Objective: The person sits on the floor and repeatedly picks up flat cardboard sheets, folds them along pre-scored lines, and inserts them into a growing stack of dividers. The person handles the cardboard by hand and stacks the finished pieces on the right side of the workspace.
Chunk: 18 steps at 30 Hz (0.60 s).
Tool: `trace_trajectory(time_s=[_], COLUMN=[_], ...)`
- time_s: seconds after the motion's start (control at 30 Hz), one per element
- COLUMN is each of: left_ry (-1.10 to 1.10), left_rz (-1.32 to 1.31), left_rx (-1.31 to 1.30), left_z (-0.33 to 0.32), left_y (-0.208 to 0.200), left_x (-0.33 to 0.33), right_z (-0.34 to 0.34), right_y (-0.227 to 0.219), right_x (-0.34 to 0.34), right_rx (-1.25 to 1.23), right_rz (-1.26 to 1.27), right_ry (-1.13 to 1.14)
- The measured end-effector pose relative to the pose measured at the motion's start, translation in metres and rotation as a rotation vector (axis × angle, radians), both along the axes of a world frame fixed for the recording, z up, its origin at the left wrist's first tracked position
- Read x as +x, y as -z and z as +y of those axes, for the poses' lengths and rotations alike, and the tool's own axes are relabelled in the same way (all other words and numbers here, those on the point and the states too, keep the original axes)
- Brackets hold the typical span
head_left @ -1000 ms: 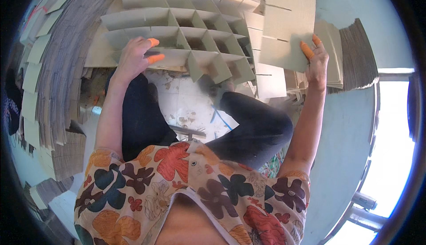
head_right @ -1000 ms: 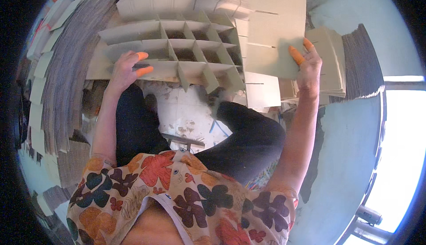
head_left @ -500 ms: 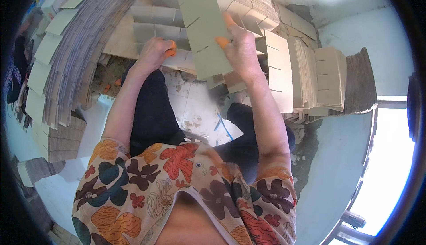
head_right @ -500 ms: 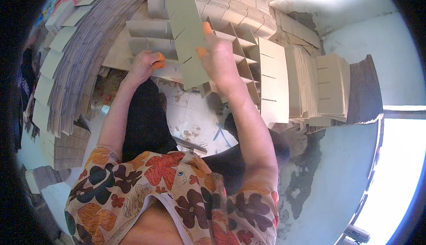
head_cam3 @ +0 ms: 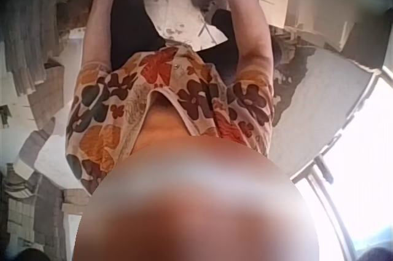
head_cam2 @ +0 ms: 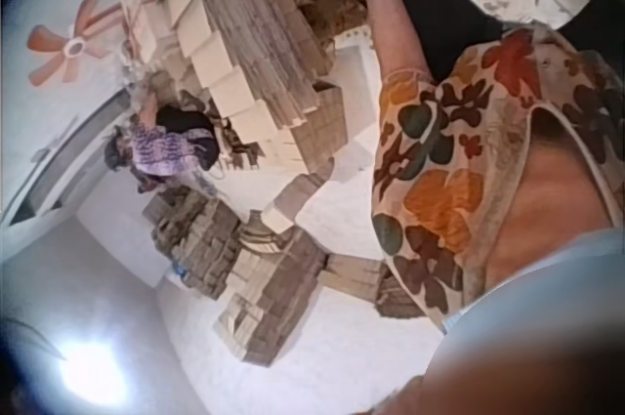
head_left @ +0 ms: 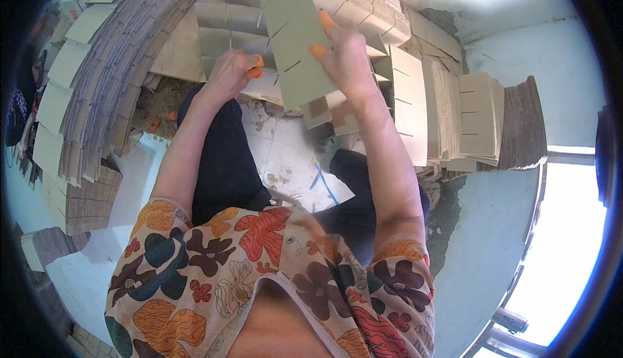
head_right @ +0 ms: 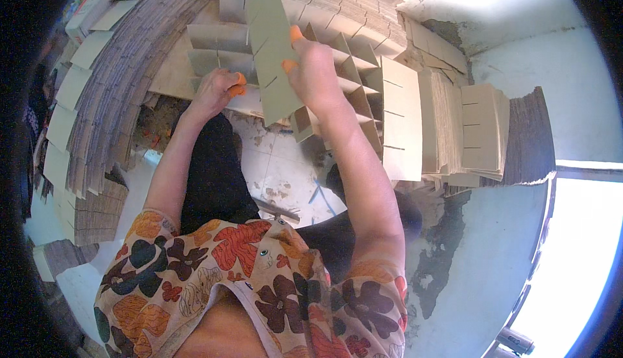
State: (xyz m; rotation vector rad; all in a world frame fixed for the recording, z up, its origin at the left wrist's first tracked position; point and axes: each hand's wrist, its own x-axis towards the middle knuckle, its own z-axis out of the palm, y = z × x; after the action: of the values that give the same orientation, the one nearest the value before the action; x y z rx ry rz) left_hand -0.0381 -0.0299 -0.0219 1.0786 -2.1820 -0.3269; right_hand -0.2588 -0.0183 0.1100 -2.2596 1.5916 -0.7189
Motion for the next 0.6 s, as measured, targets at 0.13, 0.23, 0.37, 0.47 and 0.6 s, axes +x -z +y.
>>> trace_trajectory(time_s=[0.13, 0.23, 0.37, 0.47, 0.6], left_ry=[-0.012, 0.011, 0.024, 0.001, -0.005], left_rz=[-0.021, 0.024, 0.021, 0.006, 0.017], left_rx=[0.033, 0.014, 0.008, 0.005, 0.004], left_z=[-0.003, -0.003, -0.004, 0.000, 0.000], left_y=[0.005, 0.005, 0.006, 0.001, 0.000], left_x=[0.002, -0.001, -0.002, -0.004, -0.005], right_z=[-0.002, -0.004, 0.000, 0.005, 0.001], right_y=[-0.006, 0.000, 0.000, 0.012, 0.030], right_x=[0.000, 0.002, 0.011, 0.007, 0.005], right_rx=[0.004, -0.066, 0.021, 0.027, 0.032], right_rz=[-0.016, 0.056, 0.044, -0.028, -0.066], right_ry=[-0.024, -0.040, -0.009, 0.019, -0.016])
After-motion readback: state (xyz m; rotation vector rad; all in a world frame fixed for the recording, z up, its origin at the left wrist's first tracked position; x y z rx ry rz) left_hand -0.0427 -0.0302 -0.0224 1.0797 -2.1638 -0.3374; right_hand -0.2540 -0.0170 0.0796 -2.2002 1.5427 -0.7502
